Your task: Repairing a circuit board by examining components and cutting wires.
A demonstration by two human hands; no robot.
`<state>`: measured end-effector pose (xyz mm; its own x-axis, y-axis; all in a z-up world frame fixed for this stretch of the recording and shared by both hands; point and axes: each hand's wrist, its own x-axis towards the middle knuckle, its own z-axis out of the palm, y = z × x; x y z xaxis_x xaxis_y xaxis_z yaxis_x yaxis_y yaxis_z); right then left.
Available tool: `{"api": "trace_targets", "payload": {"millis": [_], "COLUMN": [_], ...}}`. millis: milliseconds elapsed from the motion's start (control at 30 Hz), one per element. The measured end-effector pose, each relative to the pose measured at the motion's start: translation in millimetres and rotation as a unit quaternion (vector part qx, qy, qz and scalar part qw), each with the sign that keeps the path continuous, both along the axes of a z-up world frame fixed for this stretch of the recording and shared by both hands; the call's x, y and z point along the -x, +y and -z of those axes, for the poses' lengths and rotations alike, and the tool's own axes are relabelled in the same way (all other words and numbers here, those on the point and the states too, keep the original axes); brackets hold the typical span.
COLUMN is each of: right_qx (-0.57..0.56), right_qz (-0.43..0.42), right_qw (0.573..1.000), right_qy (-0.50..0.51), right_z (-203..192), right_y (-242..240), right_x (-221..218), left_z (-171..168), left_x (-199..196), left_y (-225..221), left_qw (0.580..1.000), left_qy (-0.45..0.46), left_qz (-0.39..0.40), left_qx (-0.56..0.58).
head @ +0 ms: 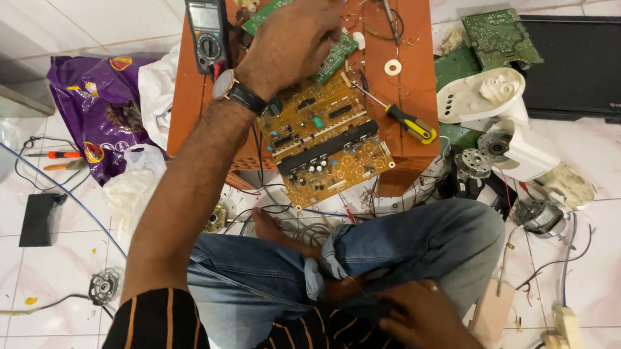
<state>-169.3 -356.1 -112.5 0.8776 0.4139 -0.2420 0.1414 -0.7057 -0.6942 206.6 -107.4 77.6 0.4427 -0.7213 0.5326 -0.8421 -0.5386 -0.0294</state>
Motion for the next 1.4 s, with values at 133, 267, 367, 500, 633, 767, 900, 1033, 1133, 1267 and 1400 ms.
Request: {"api": "trace_targets", "payload": {"millis": [133, 267, 367, 500, 633, 767, 900, 1033, 1133, 1267, 1400], "right_qx": [0.019, 0.006, -0.033, -0.103, -0.163, -0.182, -0.182, -0.153, -0.143, -0.167, -0.152], "right_qz": [-0.086, -0.130, -0.105, 0.039, 0.099, 0.107, 0.116, 0.140, 0.103, 0.098, 0.070], "right_qw": [0.992, 0.986, 0.991, 0.942, 0.885, 0.887, 0.879, 0.863, 0.853, 0.860, 0.855], "right_qy": [-0.088, -0.107, -0.078, -0.316, -0.425, -0.411, -0.424, -0.461, -0.491, -0.473, -0.491], "right_z": [2, -15, -64, -140, -178, -170, -163, -166, -164, -163, -160], "right_y": [13, 13, 9, 13, 32, 60, 74, 79, 72, 69, 62], "right_x": [18, 1, -44, -133, -252, -342, -371, -369, -370, -368, -364], "left_z": [11, 16, 26, 35, 48, 52, 43, 44, 43, 44, 43], "left_x": [-3, -10, -16, -22, -28, -31, -23, -21, -16, -17, -14], "left_y": [10, 13, 12, 8, 7, 3, 4, 3, -2, -4, -6], "left_qw": [0.990, 0.985, 0.966, 0.932, 0.882, 0.855, 0.858, 0.870, 0.851, 0.843, 0.866], "left_qy": [-0.007, 0.039, 0.127, 0.186, 0.259, 0.288, 0.297, 0.269, 0.293, 0.280, 0.228], "left_qz": [0.061, 0.037, 0.041, 0.026, 0.038, 0.051, 0.033, -0.012, 0.003, -0.005, -0.035], "left_qx": [0.130, 0.164, 0.220, 0.310, 0.392, 0.429, 0.418, 0.413, 0.436, 0.459, 0.444]}}
